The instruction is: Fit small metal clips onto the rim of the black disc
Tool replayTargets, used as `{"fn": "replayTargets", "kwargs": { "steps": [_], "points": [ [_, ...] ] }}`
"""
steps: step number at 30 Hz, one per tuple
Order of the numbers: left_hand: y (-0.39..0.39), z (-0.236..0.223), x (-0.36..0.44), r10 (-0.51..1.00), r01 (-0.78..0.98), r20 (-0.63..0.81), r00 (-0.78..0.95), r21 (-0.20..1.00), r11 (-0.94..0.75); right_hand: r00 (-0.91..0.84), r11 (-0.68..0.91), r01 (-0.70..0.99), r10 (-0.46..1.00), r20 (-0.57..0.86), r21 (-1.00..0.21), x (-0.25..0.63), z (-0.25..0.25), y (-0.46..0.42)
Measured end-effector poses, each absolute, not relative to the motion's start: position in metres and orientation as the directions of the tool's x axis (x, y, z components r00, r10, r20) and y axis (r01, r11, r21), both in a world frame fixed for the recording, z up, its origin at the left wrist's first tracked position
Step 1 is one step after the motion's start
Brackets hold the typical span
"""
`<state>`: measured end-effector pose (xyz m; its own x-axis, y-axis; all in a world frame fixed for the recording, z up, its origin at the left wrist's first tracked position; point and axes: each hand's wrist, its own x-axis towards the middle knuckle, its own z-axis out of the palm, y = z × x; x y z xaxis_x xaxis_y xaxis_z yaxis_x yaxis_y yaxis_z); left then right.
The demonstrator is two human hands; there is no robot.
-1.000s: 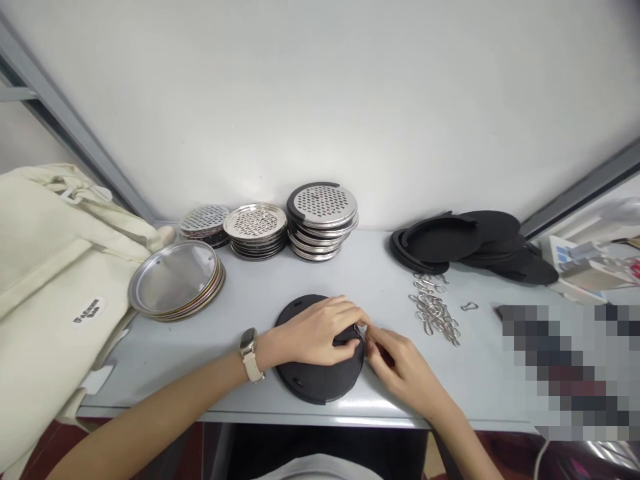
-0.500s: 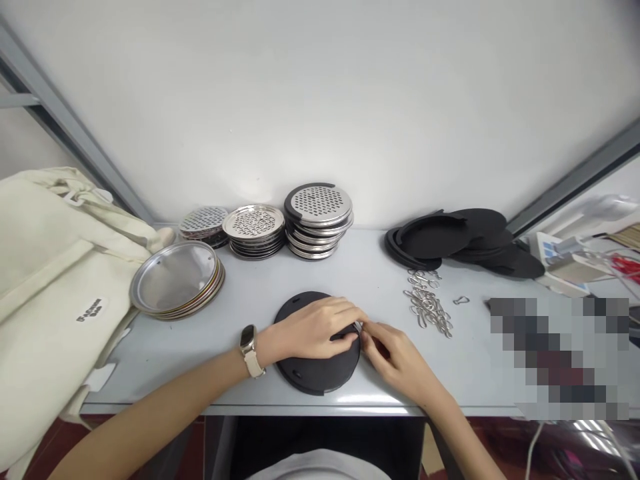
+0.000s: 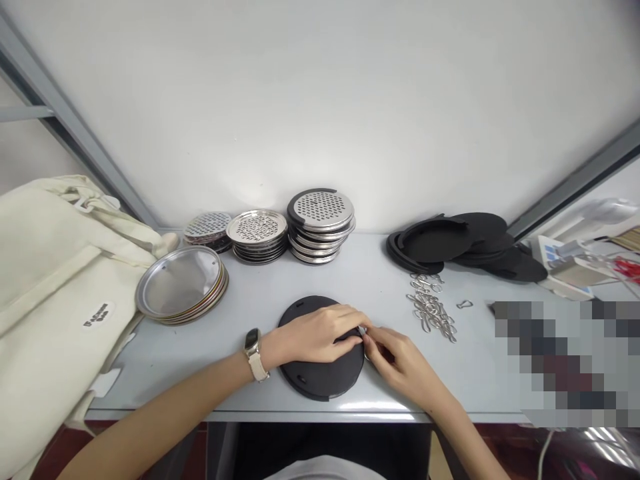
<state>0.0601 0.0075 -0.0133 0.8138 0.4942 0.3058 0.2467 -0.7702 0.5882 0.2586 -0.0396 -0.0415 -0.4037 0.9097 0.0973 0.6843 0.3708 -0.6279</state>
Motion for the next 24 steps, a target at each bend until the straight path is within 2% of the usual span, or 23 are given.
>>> {"fn": "replayTargets", "kwargs": {
  "steps": [14,24],
  "points": [
    [0.0063,-0.0126,0.0586,0.5,0.258,0.29,0.816,0.592,-0.764,-0.411,0.351,0.671,0.909,0.067,-0.653,0.2587,-0.0437,-0.0384],
    [0.006,-0.0106,0.0584,0.492,0.262,0.29,0.821,0.575,-0.775,-0.397,0.355,0.656,0.913,0.094,-0.666,0.259,-0.044,-0.0386]
  ]
}}
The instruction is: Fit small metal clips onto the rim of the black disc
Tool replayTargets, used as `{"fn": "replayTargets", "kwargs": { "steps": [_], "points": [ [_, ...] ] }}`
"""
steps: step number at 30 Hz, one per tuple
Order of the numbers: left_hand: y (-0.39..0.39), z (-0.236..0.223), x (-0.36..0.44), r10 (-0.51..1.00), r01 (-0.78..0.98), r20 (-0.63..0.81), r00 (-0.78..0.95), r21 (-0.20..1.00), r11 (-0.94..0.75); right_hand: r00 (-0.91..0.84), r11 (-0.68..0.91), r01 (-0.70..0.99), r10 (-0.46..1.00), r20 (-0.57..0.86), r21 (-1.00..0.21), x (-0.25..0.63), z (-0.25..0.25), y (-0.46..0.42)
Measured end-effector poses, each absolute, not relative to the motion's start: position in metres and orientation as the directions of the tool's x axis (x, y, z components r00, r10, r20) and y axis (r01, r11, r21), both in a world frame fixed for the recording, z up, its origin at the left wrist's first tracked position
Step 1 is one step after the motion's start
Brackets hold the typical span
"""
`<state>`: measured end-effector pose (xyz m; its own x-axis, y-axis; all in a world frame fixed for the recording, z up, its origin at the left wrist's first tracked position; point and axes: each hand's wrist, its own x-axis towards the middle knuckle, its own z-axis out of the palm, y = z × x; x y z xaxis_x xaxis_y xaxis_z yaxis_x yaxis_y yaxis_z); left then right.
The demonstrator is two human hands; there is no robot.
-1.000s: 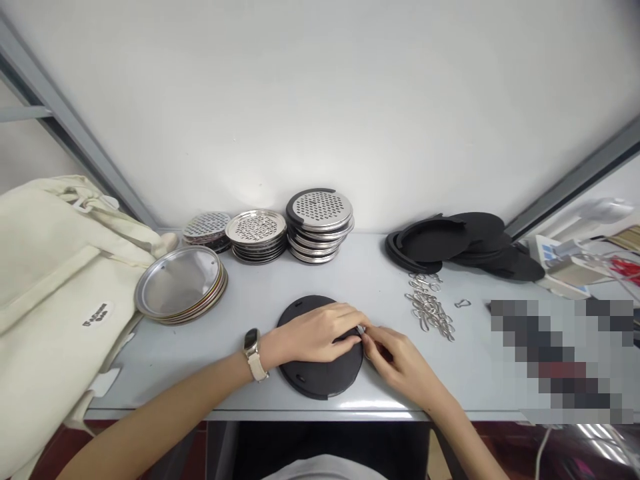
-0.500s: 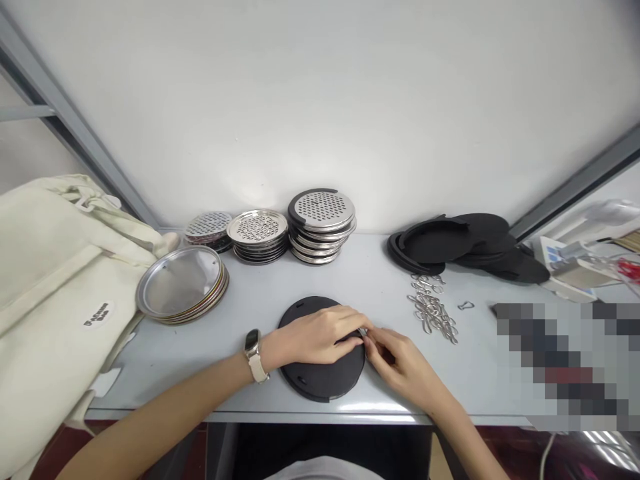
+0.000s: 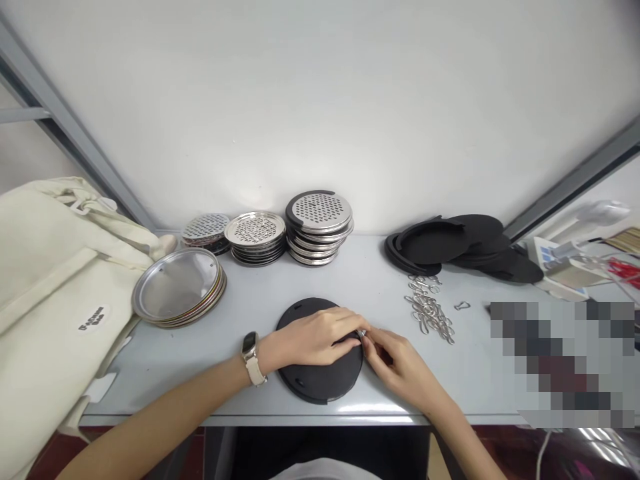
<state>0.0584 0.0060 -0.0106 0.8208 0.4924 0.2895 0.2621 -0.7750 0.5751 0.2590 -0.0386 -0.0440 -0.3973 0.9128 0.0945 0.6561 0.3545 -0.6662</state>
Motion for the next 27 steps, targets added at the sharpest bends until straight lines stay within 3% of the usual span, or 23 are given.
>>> {"fn": "replayTargets", "kwargs": {
  "steps": [12,27],
  "points": [
    [0.004,-0.0101,0.06,0.481,0.291,0.315,0.818,0.494,-0.819,-0.409,0.361,0.667,0.909,0.085,-0.652,0.2592,-0.0427,-0.0387],
    [0.0047,-0.0092,0.0591,0.501,0.272,0.293,0.814,0.57,-0.775,-0.41,0.371,0.674,0.907,0.094,-0.639,0.2586,-0.0425,-0.0391]
  ]
}}
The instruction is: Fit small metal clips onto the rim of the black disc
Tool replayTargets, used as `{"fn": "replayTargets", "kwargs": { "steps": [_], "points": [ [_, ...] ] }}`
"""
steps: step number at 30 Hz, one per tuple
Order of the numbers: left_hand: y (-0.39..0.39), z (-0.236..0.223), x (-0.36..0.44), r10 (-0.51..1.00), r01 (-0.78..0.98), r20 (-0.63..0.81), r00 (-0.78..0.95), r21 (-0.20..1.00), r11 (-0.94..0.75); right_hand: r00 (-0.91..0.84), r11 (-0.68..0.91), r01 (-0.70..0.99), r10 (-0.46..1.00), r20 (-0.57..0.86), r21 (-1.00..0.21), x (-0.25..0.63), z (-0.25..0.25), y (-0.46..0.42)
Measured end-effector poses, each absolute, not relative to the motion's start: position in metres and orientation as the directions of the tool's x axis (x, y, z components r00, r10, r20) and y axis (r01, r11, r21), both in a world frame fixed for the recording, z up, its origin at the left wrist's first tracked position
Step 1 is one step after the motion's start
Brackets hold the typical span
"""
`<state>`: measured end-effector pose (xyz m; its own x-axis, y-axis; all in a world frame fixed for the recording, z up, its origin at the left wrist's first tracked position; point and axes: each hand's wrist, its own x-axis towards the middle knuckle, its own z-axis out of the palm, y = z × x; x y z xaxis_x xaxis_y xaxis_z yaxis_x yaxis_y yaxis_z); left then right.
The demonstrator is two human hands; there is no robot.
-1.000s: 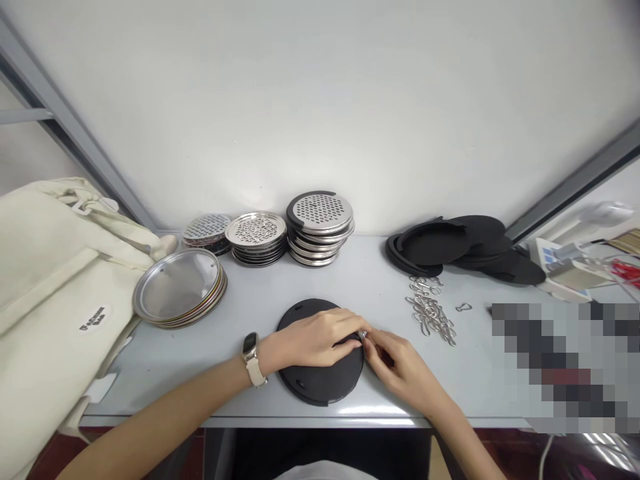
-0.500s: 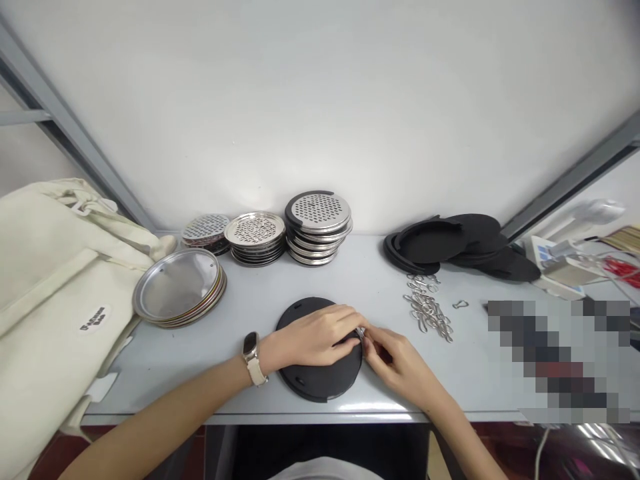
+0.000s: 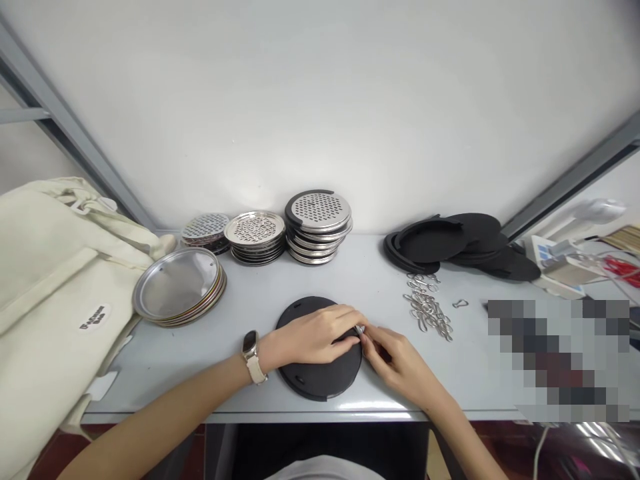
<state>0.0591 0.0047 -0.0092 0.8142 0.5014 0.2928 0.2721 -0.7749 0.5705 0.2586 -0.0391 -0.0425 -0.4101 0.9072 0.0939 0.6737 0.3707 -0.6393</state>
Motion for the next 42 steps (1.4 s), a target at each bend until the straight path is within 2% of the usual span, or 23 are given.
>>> {"fn": "replayTargets", "kwargs": {
  "steps": [11,24,31,36,42],
  "points": [
    [0.0035,-0.0082,0.0598,0.491,0.283,0.299,0.818,0.534,-0.797,-0.404,0.373,0.678,0.909,0.103,-0.633,0.2586,-0.0438,-0.0387],
    [0.0056,-0.0104,0.0602,0.525,0.26,0.28,0.803,0.629,-0.732,-0.404,0.398,0.683,0.905,0.137,-0.613,0.2584,-0.0451,-0.0391],
    [0.0045,-0.0092,0.0607,0.532,0.28,0.299,0.792,0.595,-0.753,-0.38,0.381,0.676,0.914,0.145,-0.631,0.2592,-0.0446,-0.0389],
    [0.0027,-0.0098,0.0604,0.586,0.361,0.327,0.741,0.542,-0.759,-0.377,0.373,0.69,0.917,0.132,-0.621,0.2571,-0.044,-0.0369],
    [0.0024,-0.0108,0.0601,0.596,0.363,0.302,0.744,0.566,-0.74,-0.404,0.398,0.713,0.906,0.126,-0.577,0.2557,-0.0448,-0.0365]
  ]
}}
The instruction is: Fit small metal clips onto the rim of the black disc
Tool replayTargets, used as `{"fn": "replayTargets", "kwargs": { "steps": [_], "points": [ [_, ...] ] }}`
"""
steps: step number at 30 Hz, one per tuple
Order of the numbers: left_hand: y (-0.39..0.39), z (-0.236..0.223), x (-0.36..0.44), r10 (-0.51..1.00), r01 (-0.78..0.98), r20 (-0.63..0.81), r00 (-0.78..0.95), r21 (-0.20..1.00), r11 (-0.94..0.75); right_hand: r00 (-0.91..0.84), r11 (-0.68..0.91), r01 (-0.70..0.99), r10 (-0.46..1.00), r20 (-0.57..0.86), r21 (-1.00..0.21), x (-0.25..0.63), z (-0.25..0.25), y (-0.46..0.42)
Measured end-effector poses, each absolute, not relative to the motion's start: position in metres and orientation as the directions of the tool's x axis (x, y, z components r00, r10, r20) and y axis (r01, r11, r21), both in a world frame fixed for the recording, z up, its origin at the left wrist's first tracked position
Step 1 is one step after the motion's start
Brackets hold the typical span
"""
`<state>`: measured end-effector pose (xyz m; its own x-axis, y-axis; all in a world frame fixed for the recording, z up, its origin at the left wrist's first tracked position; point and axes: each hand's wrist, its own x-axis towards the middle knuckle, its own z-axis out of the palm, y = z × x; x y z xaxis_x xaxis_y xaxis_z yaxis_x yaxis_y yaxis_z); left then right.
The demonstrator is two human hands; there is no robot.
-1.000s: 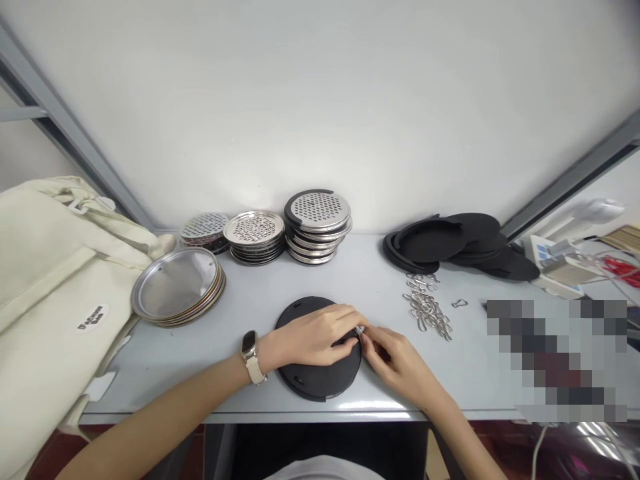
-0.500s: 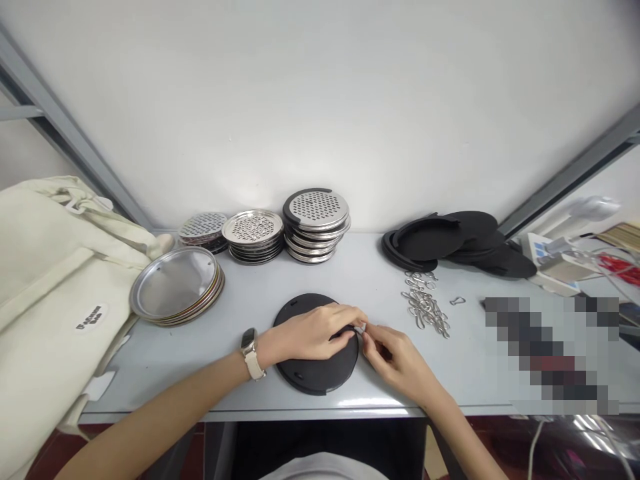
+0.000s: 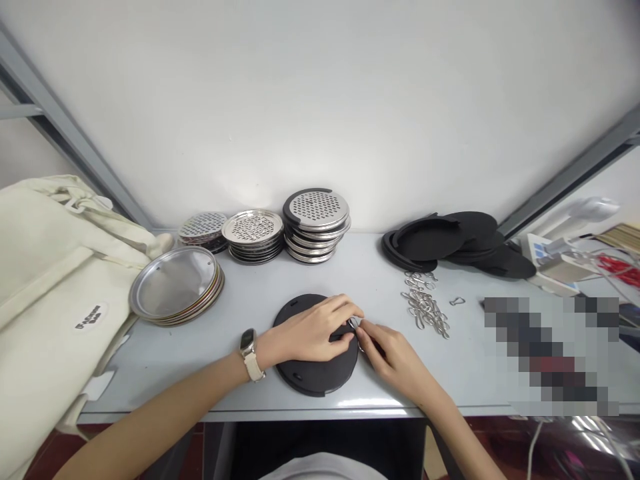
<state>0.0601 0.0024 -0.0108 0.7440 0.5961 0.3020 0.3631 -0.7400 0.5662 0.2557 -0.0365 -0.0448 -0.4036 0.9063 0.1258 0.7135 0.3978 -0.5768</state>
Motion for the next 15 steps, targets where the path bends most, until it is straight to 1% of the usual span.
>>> {"fn": "replayTargets", "kwargs": {
  "steps": [4,7,11,15],
  "points": [
    [0.0032,-0.0102,0.0606,0.585,0.328,0.304,0.752,0.597,-0.732,-0.415,0.418,0.717,0.899,0.141,-0.557,0.2571,-0.0458,-0.0365],
    [0.0039,-0.0092,0.0611,0.562,0.304,0.306,0.768,0.598,-0.741,-0.417,0.424,0.711,0.897,0.15,-0.56,0.258,-0.0467,-0.0363],
    [0.0045,-0.0086,0.0615,0.545,0.302,0.307,0.78,0.579,-0.757,-0.419,0.425,0.706,0.896,0.15,-0.566,0.2582,-0.0472,-0.0363],
    [0.0047,-0.0093,0.0622,0.533,0.317,0.332,0.779,0.524,-0.79,-0.421,0.421,0.712,0.896,0.138,-0.561,0.2584,-0.0466,-0.0366]
  ]
}}
